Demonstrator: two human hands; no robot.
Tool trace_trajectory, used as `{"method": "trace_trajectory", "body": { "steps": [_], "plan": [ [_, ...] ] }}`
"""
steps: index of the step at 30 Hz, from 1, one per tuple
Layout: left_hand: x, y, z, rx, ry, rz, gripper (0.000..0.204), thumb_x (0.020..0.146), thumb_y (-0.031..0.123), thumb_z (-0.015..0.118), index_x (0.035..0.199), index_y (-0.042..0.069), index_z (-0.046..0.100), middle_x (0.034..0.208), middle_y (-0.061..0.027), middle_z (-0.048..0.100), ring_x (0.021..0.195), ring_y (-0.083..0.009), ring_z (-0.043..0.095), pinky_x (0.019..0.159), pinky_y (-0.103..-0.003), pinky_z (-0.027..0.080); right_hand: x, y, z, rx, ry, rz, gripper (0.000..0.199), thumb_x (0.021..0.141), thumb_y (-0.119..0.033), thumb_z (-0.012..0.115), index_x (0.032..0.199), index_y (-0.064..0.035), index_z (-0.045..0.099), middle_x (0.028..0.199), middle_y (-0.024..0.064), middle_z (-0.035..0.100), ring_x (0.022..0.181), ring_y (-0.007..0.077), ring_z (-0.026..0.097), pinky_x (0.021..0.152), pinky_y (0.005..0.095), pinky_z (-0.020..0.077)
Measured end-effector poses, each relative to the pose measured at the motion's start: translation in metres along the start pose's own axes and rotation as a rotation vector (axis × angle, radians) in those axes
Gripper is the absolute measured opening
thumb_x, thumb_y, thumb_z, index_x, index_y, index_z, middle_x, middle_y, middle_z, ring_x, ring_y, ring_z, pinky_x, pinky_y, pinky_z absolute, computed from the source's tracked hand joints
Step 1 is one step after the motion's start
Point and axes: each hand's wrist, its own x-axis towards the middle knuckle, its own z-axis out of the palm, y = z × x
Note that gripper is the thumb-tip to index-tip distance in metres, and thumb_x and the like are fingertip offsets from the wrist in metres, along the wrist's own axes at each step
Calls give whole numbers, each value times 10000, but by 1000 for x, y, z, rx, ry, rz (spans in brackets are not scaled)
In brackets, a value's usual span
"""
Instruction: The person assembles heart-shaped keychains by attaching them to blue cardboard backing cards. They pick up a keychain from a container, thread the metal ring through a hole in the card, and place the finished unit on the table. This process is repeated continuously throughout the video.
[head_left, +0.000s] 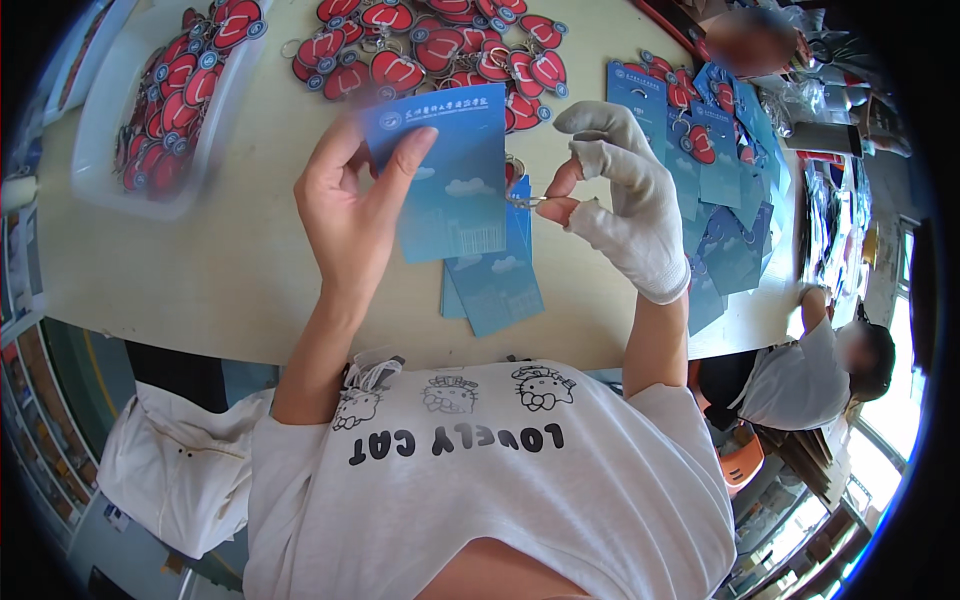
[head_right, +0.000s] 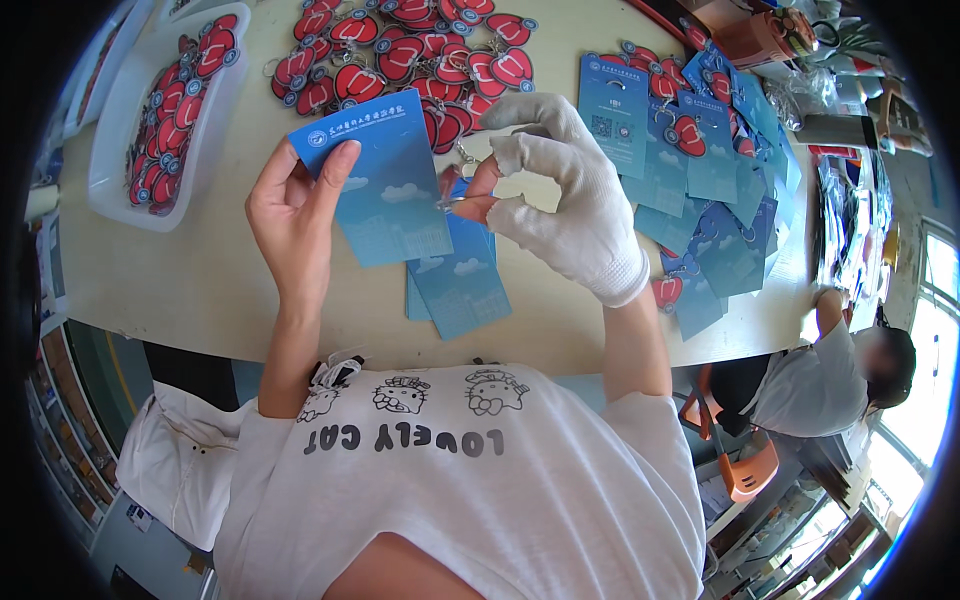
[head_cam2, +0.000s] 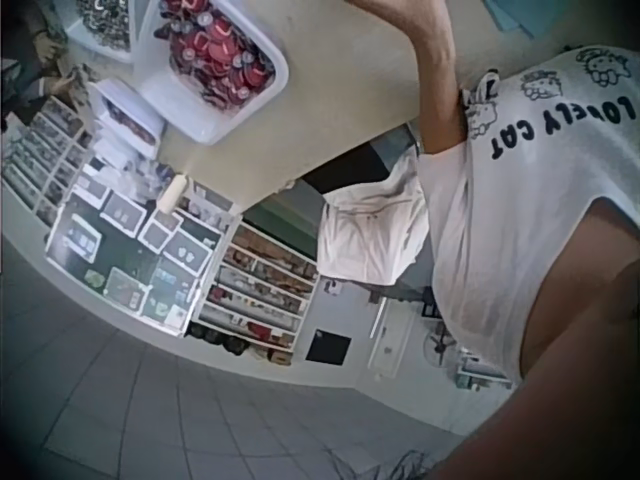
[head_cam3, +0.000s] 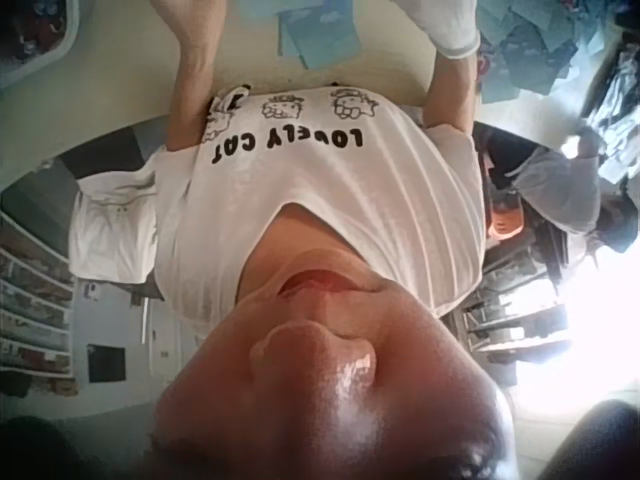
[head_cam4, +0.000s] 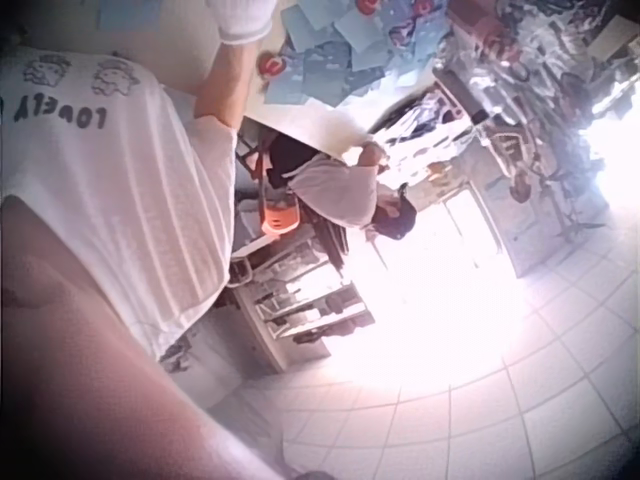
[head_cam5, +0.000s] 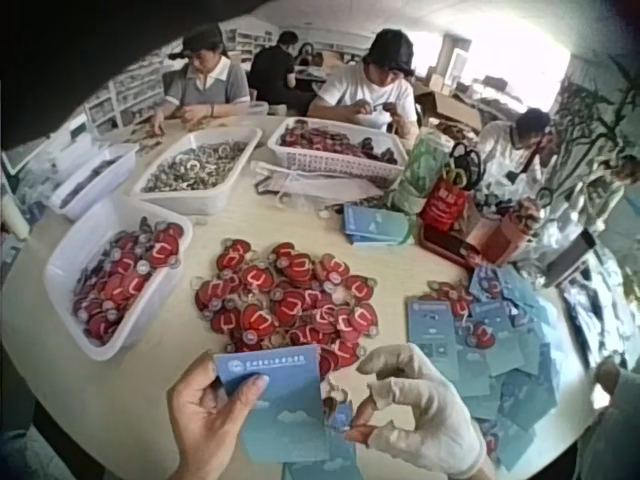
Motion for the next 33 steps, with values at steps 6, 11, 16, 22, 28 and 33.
{"method": "trace_trajectory", "body": {
  "steps": [6, 11, 16, 22, 28, 33],
  "plan": [
    [6, 28, -1, -153, 155, 172, 119, 841, 9, 677, 943, -23, 626, 891, -32, 613, 812, -89, 559, 737, -214, 446, 2, 0, 0, 128, -36, -17, 224, 587, 42, 634, 799, -22, 663, 1153, 126, 545, 1058, 209, 527, 930, 360, 422],
    [-9, 6, 22, -57, -51, 179, 125, 820, 36, 710, 897, -10, 622, 843, -44, 633, 755, -84, 575, 670, -228, 464, 6, 0, 23, 347, 130, 13, 243, 659, 53, 628, 898, 13, 635, 1112, 105, 578, 1010, 164, 546, 902, 319, 442],
    [-20, 11, 29, -730, -162, -419, 205, 831, 47, 708, 1005, -38, 641, 903, -36, 651, 831, -63, 578, 759, -218, 472, 1, -15, 34, 541, 248, 242, 183, 764, 102, 578, 944, 71, 570, 858, 74, 640, 803, 127, 626, 788, 258, 505],
    [-24, 7, 34, -739, -161, -317, 223, 869, 80, 671, 1059, -30, 636, 949, -58, 657, 858, -86, 590, 802, -235, 472, -2, -18, 39, 637, 323, 170, 268, 754, 122, 594, 1008, 55, 541, 891, 96, 640, 869, 150, 647, 776, 260, 515],
    [-26, 19, 34, -722, -163, -324, 226, 920, 102, 603, 1105, -24, 576, 1013, -62, 632, 921, -82, 573, 843, -244, 454, 4, -21, 40, 715, 310, 262, 526, 768, 138, 544, 1248, -14, 391, 1001, 108, 611, 872, 139, 631, 819, 259, 514],
    [-30, 13, 38, -633, -174, -259, 280, 942, 57, 532, 1204, -12, 461, 1082, -68, 580, 992, -96, 546, 879, -256, 436, 1, -17, 39, 594, 217, 236, 530, 764, 161, 482, 1265, 10, 403, 1123, 135, 563, 971, 140, 589, 860, 258, 500]
  ]
}}
